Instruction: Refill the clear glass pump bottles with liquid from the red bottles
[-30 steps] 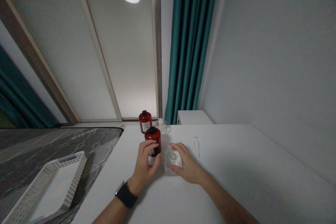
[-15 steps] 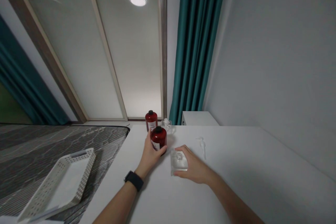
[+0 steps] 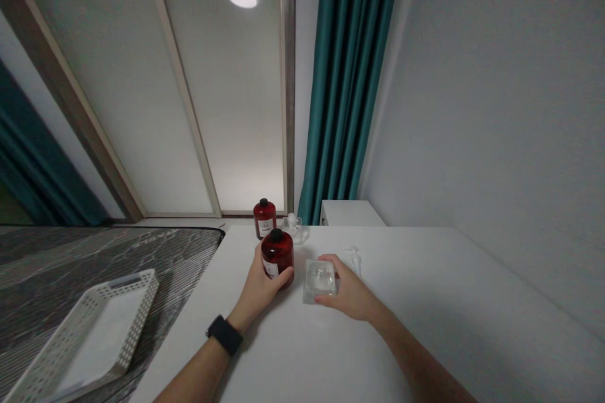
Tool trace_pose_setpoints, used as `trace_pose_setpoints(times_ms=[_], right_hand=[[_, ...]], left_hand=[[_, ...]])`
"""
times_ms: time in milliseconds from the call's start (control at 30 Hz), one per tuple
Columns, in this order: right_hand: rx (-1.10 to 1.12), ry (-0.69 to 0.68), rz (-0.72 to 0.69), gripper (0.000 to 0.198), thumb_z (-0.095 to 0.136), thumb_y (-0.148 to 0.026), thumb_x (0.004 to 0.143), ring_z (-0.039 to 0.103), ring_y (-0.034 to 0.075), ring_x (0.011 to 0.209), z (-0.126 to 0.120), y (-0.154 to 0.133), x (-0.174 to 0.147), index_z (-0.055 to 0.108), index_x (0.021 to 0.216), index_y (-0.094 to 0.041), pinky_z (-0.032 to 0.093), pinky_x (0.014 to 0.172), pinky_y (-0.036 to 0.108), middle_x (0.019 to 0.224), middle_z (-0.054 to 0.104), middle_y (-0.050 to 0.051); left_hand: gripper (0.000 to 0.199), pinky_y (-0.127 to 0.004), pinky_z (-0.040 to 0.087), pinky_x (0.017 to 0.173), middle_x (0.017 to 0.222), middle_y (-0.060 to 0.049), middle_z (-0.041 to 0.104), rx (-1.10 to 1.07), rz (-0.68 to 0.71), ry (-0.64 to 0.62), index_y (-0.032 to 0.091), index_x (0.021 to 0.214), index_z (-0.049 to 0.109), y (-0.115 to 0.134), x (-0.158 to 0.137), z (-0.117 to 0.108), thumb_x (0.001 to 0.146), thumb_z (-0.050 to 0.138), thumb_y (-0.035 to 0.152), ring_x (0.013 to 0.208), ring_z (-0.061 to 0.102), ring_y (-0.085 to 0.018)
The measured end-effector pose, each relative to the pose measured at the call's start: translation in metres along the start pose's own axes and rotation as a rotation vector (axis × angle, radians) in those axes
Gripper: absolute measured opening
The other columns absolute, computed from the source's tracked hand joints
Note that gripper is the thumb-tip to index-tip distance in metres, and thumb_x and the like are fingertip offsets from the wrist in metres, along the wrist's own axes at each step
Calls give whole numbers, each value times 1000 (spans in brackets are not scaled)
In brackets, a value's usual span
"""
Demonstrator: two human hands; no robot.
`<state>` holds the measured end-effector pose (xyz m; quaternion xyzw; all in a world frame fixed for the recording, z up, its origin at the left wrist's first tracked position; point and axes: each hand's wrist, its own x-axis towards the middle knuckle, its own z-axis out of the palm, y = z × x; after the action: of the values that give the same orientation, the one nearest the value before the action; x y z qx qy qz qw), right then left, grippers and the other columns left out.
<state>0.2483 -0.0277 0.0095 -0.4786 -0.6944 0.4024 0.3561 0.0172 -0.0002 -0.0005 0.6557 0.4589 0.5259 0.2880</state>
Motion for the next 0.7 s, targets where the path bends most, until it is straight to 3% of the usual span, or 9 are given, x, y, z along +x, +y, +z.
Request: trace_pose_setpoints(times_ms=[200,467,700], right_hand=[[271,64,12,72,81,-24,64,62,18,88,-3,-1,-1,41,123,-26,53,74,32,109,56,2],[385,136,-92,69,82,-29,65,62,21,96,4,-2,1,44,122,-27,52,81,33,112,61,4],[422,156,-139,68,81,-35,68,63,22,97,14,-7,-1,43,123,-27,52,85,34,109,62,4]], left_hand=[[75,-49,41,108,132,-13,57,-43,47,-113,19,140,37,12,-12,6,77,75,30,123,56,-30],[78,-49,42,108,133,-13,55,-61,36,-131,20,141,34,11,-18,9,77,75,35,122,57,-30],[87,-49,45,106,131,-12,58,-119,48,-77,20,138,38,8,-16,10,65,83,36,120,59,-32]])
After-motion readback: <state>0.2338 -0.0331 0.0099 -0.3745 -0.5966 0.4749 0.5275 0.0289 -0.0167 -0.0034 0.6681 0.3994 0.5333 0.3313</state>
